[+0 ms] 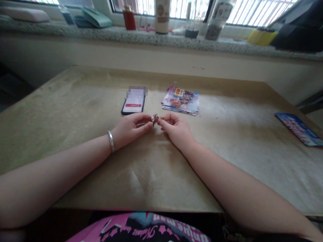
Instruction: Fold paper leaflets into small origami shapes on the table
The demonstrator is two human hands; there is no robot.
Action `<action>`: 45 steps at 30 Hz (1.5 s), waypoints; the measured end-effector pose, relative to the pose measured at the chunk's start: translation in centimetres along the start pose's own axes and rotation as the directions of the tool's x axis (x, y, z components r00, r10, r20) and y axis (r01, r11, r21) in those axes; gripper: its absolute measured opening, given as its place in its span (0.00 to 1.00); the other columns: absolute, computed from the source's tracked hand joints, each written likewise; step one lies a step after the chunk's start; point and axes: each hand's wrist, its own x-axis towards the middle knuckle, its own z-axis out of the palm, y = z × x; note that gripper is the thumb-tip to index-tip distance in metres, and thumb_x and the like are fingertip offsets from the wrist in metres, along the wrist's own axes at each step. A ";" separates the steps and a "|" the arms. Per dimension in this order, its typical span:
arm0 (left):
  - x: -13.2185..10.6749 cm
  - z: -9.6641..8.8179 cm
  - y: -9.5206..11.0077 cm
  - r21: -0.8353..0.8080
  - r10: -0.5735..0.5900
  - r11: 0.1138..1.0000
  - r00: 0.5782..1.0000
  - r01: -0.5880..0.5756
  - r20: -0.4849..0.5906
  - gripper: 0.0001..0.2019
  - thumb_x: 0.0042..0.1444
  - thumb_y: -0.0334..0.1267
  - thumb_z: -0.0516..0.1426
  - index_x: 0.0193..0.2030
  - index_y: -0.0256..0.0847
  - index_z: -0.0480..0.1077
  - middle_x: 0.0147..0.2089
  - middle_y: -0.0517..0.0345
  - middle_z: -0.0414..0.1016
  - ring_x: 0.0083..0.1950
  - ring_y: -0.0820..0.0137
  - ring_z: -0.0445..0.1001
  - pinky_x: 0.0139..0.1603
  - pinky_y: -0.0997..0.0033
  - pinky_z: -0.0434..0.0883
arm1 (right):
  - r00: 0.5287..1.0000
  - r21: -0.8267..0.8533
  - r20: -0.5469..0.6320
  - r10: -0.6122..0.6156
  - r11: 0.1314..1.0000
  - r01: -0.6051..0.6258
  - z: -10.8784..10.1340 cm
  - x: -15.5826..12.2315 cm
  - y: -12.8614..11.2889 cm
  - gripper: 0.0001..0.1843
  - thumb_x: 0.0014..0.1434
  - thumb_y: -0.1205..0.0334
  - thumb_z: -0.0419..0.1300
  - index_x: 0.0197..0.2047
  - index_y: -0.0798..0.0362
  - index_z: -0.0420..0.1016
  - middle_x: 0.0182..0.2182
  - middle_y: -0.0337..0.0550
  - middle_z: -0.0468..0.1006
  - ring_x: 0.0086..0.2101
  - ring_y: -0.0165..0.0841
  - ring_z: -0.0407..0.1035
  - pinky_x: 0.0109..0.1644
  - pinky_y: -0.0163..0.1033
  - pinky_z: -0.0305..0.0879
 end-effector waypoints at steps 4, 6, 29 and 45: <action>0.0 0.2 -0.3 -0.117 -0.079 0.990 0.996 0.082 0.030 0.19 0.50 0.48 0.62 0.43 0.37 0.71 0.42 0.52 0.78 0.41 0.66 0.77 0.44 0.65 0.73 | 1.000 0.005 -0.002 -0.024 1.000 0.024 0.2 0.1 0.4 0.19 0.43 0.46 0.69 0.24 0.51 0.69 0.24 0.37 0.74 0.28 0.29 0.67 0.33 0.36 0.63; 0.1 0.4 -0.5 -0.188 -0.102 0.976 0.994 0.105 0.027 0.18 0.50 0.48 0.61 0.42 0.36 0.71 0.41 0.52 0.78 0.41 0.67 0.77 0.45 0.65 0.73 | 1.000 0.001 0.012 -0.008 1.000 0.008 0.2 0.2 0.5 0.20 0.42 0.46 0.69 0.24 0.51 0.68 0.23 0.36 0.73 0.27 0.29 0.66 0.32 0.37 0.63; 0.6 -0.3 0.1 -0.477 -0.316 0.826 0.947 0.301 0.052 0.14 0.44 0.46 0.62 0.29 0.35 0.71 0.27 0.61 0.71 0.29 0.75 0.66 0.32 0.74 0.60 | 0.996 -0.094 0.056 -0.067 0.993 0.072 0.1 0.2 1.0 0.09 0.50 0.59 0.61 0.30 0.49 0.63 0.30 0.37 0.75 0.31 0.30 0.71 0.39 0.41 0.71; 0.6 0.2 0.3 -0.250 -0.239 0.940 0.971 0.232 0.005 0.12 0.50 0.44 0.59 0.28 0.36 0.68 0.26 0.62 0.68 0.28 0.76 0.64 0.29 0.76 0.60 | 0.990 -0.106 0.126 -0.056 0.992 0.070 0.1 0.1 1.0 0.05 0.51 0.60 0.57 0.30 0.49 0.63 0.29 0.35 0.73 0.31 0.30 0.69 0.37 0.39 0.70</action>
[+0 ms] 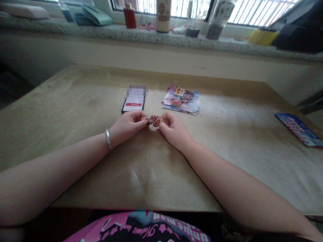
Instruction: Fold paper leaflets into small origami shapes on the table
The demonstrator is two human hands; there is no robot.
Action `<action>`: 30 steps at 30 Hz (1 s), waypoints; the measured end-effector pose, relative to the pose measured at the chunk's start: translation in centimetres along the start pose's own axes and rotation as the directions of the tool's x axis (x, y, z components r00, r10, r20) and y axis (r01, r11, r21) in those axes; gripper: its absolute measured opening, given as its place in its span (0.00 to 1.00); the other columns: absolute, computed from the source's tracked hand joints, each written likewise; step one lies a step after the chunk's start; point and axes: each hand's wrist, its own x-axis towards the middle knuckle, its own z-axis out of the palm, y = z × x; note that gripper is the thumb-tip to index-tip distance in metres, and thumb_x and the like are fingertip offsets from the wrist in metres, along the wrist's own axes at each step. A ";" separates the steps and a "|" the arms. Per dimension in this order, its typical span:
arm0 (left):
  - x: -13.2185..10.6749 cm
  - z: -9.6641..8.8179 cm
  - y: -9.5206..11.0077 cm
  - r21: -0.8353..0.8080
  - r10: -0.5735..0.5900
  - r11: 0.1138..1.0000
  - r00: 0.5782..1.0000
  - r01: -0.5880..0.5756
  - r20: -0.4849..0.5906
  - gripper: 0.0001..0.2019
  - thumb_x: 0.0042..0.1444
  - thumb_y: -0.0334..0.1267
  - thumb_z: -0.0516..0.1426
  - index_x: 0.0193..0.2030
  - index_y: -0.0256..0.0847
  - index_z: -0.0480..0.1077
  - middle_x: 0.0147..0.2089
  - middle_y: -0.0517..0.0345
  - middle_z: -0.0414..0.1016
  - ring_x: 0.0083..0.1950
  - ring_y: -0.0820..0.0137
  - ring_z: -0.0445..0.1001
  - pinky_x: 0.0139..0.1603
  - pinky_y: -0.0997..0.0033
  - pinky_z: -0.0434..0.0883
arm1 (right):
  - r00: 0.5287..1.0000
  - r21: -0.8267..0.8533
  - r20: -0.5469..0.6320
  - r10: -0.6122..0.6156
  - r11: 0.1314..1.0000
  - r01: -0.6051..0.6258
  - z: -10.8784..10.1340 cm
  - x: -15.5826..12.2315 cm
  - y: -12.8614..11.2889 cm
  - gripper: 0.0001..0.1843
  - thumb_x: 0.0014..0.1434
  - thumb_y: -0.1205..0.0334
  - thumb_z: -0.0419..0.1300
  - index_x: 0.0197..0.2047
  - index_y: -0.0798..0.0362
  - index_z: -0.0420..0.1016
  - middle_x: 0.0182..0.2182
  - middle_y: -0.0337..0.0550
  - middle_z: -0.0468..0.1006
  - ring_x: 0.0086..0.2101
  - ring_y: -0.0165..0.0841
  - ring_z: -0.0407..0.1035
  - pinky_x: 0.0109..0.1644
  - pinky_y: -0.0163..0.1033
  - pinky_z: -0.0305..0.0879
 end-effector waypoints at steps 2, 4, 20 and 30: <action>0.0 -0.1 0.0 0.013 -0.016 1.000 1.000 0.016 -0.011 0.11 0.50 0.43 0.58 0.26 0.36 0.66 0.24 0.63 0.66 0.26 0.77 0.62 0.27 0.76 0.58 | 0.999 0.060 0.012 0.031 0.998 -0.032 0.0 0.0 -0.2 0.06 0.50 0.60 0.57 0.29 0.49 0.62 0.28 0.35 0.74 0.30 0.30 0.70 0.37 0.39 0.70; 0.0 -0.2 0.0 0.004 -0.012 1.000 1.000 0.012 -0.015 0.10 0.49 0.41 0.57 0.26 0.37 0.65 0.24 0.63 0.64 0.26 0.77 0.61 0.28 0.76 0.58 | 0.998 0.122 0.024 0.057 0.991 -0.059 0.0 0.0 -0.4 0.08 0.49 0.59 0.58 0.29 0.49 0.61 0.27 0.35 0.75 0.30 0.30 0.72 0.37 0.39 0.70; 0.1 -0.2 -0.3 0.036 0.022 0.999 1.000 -0.023 0.017 0.16 0.46 0.49 0.62 0.26 0.37 0.66 0.26 0.62 0.67 0.28 0.75 0.63 0.29 0.75 0.60 | 0.999 0.034 -0.036 0.031 0.999 -0.029 0.2 0.2 -0.2 0.16 0.48 0.51 0.64 0.31 0.50 0.63 0.28 0.35 0.72 0.29 0.29 0.69 0.36 0.38 0.70; 0.1 0.0 -0.2 0.014 -0.005 1.000 0.998 0.006 -0.063 0.17 0.48 0.46 0.62 0.23 0.39 0.60 0.23 0.64 0.62 0.25 0.77 0.59 0.26 0.75 0.56 | 0.996 0.060 -0.019 0.092 0.994 -0.091 -0.4 0.4 -0.2 0.19 0.47 0.45 0.65 0.29 0.51 0.69 0.25 0.35 0.71 0.26 0.27 0.65 0.32 0.36 0.66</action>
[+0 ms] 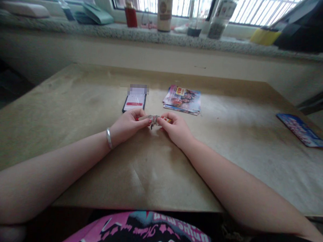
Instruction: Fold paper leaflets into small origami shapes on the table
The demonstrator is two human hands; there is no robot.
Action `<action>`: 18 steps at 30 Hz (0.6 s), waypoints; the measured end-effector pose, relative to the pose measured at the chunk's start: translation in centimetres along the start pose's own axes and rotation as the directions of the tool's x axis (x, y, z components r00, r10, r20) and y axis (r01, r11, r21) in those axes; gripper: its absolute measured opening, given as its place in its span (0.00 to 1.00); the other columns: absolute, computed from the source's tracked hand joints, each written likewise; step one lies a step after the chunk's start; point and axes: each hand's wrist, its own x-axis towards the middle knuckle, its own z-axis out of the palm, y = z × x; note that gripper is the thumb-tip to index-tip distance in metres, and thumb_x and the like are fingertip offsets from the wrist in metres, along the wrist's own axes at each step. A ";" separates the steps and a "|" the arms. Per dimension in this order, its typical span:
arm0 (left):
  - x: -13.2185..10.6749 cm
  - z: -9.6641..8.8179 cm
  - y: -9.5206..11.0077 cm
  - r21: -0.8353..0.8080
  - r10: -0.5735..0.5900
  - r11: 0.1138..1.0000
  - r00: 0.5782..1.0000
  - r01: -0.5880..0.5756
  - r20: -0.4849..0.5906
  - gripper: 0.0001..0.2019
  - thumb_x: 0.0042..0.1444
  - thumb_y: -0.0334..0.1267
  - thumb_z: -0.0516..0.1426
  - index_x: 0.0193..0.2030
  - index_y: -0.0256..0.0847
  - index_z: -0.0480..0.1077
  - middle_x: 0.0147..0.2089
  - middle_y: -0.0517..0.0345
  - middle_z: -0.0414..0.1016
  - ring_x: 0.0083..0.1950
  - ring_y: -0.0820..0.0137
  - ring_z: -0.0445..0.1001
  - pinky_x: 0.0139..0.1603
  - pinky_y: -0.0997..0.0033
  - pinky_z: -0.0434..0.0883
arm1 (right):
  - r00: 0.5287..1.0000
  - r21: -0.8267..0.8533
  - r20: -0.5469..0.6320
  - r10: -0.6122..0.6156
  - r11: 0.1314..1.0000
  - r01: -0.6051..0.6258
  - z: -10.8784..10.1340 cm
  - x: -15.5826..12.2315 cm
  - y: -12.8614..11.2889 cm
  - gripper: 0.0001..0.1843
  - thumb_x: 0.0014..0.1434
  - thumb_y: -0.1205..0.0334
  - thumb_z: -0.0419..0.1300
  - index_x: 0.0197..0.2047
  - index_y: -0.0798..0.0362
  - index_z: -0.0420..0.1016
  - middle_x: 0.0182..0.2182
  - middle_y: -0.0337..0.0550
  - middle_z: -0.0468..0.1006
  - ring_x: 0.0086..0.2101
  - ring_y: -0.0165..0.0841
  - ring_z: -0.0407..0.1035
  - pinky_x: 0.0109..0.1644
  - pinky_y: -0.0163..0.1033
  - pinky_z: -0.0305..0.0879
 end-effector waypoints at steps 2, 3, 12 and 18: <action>0.0 0.0 0.0 -0.028 0.002 1.000 1.000 -0.002 0.006 0.16 0.49 0.46 0.62 0.24 0.39 0.61 0.23 0.64 0.63 0.24 0.77 0.59 0.25 0.75 0.56 | 0.999 0.058 0.009 0.040 0.998 -0.040 -0.1 0.0 -0.2 0.20 0.46 0.44 0.66 0.29 0.51 0.69 0.25 0.34 0.71 0.25 0.26 0.65 0.32 0.35 0.65; 0.0 0.0 0.0 -0.045 0.002 0.999 1.000 -0.002 0.013 0.16 0.49 0.46 0.62 0.24 0.39 0.61 0.23 0.64 0.64 0.24 0.77 0.60 0.25 0.75 0.56 | 0.998 0.086 0.012 0.059 0.995 -0.060 -0.1 0.1 -0.2 0.20 0.45 0.44 0.67 0.28 0.51 0.69 0.24 0.33 0.71 0.25 0.26 0.65 0.32 0.34 0.65; 0.0 -0.1 0.1 -0.104 -0.037 0.994 0.999 0.040 0.030 0.15 0.46 0.46 0.63 0.26 0.38 0.63 0.24 0.63 0.66 0.25 0.77 0.63 0.26 0.76 0.58 | 0.997 -0.077 -0.019 0.077 0.994 -0.078 0.1 0.1 -0.3 0.20 0.44 0.44 0.67 0.29 0.52 0.72 0.21 0.35 0.71 0.22 0.27 0.63 0.26 0.34 0.57; 0.1 -0.3 0.0 -0.011 0.027 1.000 0.998 -0.027 0.056 0.17 0.48 0.51 0.62 0.27 0.37 0.68 0.26 0.61 0.67 0.26 0.76 0.63 0.27 0.75 0.59 | 0.997 -0.102 -0.017 0.077 0.992 -0.079 -0.1 0.1 -0.2 0.19 0.45 0.44 0.65 0.26 0.52 0.72 0.21 0.37 0.72 0.23 0.28 0.62 0.27 0.35 0.56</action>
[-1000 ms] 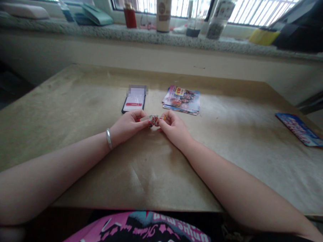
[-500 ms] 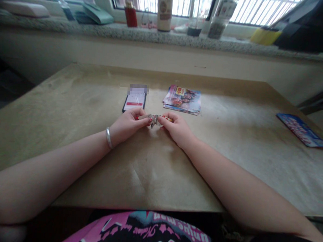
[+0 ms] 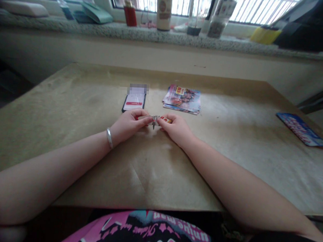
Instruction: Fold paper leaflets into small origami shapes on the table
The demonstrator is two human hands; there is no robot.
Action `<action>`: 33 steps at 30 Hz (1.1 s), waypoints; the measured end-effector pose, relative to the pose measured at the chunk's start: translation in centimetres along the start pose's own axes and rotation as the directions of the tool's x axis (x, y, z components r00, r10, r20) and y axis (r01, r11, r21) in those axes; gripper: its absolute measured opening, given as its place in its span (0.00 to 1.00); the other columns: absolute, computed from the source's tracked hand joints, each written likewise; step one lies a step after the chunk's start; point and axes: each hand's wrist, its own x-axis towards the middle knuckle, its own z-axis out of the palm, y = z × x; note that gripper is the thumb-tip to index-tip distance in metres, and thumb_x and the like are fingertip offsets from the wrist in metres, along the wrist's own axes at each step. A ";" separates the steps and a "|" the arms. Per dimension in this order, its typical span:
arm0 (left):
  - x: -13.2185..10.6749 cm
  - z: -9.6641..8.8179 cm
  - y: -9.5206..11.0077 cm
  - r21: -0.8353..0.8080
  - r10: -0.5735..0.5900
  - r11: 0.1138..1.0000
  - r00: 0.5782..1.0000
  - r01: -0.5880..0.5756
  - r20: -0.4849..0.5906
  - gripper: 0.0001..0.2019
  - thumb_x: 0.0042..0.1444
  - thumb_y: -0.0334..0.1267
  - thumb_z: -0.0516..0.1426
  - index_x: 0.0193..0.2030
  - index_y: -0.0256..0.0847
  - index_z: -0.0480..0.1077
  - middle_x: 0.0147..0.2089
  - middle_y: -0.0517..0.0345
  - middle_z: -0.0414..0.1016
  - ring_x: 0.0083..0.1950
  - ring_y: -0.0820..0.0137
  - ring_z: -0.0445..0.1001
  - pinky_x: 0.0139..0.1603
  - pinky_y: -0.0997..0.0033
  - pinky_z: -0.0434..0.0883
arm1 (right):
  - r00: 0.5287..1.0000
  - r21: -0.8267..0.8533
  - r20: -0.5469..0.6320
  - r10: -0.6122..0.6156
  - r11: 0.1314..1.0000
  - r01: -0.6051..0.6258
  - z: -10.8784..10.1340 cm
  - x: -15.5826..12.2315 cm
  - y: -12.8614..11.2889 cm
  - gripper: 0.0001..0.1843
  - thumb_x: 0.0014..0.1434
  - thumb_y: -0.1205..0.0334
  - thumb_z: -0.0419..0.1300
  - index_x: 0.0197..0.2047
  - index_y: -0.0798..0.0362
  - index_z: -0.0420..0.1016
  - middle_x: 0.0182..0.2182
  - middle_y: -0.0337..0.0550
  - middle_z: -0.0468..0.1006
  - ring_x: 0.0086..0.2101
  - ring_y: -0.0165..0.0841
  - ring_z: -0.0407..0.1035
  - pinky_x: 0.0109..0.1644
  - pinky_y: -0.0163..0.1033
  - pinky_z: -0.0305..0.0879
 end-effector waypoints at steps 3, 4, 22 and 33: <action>0.0 -0.1 0.1 0.014 0.002 1.000 0.999 -0.002 0.032 0.17 0.50 0.51 0.61 0.26 0.37 0.68 0.24 0.61 0.65 0.26 0.75 0.62 0.28 0.75 0.59 | 1.000 0.023 0.011 0.001 1.000 -0.002 -0.1 0.0 0.1 0.18 0.46 0.45 0.65 0.26 0.52 0.71 0.22 0.36 0.72 0.24 0.28 0.62 0.28 0.36 0.55; -0.1 -0.2 0.2 -0.008 -0.002 1.000 0.998 0.003 0.055 0.17 0.50 0.51 0.60 0.26 0.37 0.68 0.24 0.62 0.65 0.26 0.75 0.61 0.28 0.74 0.59 | 1.000 0.028 0.022 0.003 1.000 -0.004 -0.1 0.0 0.0 0.18 0.46 0.45 0.65 0.26 0.52 0.71 0.22 0.36 0.72 0.24 0.28 0.62 0.28 0.36 0.55; 0.0 -0.2 0.1 -0.218 0.021 0.976 0.995 0.001 0.099 0.17 0.51 0.49 0.59 0.25 0.38 0.62 0.25 0.63 0.62 0.28 0.76 0.59 0.31 0.74 0.57 | 0.992 0.359 0.064 0.105 0.926 -0.121 -0.2 0.0 -0.9 0.18 0.37 0.53 0.70 0.21 0.53 0.66 0.21 0.32 0.69 0.24 0.24 0.61 0.31 0.32 0.58; 0.0 -0.3 0.3 -0.247 -0.008 0.969 0.995 0.032 0.098 0.18 0.48 0.50 0.61 0.24 0.37 0.62 0.25 0.63 0.62 0.26 0.77 0.58 0.29 0.75 0.56 | 0.991 0.411 0.102 0.084 0.904 -0.119 -0.2 0.0 -0.8 0.16 0.37 0.55 0.71 0.22 0.53 0.69 0.20 0.32 0.71 0.24 0.23 0.60 0.31 0.32 0.55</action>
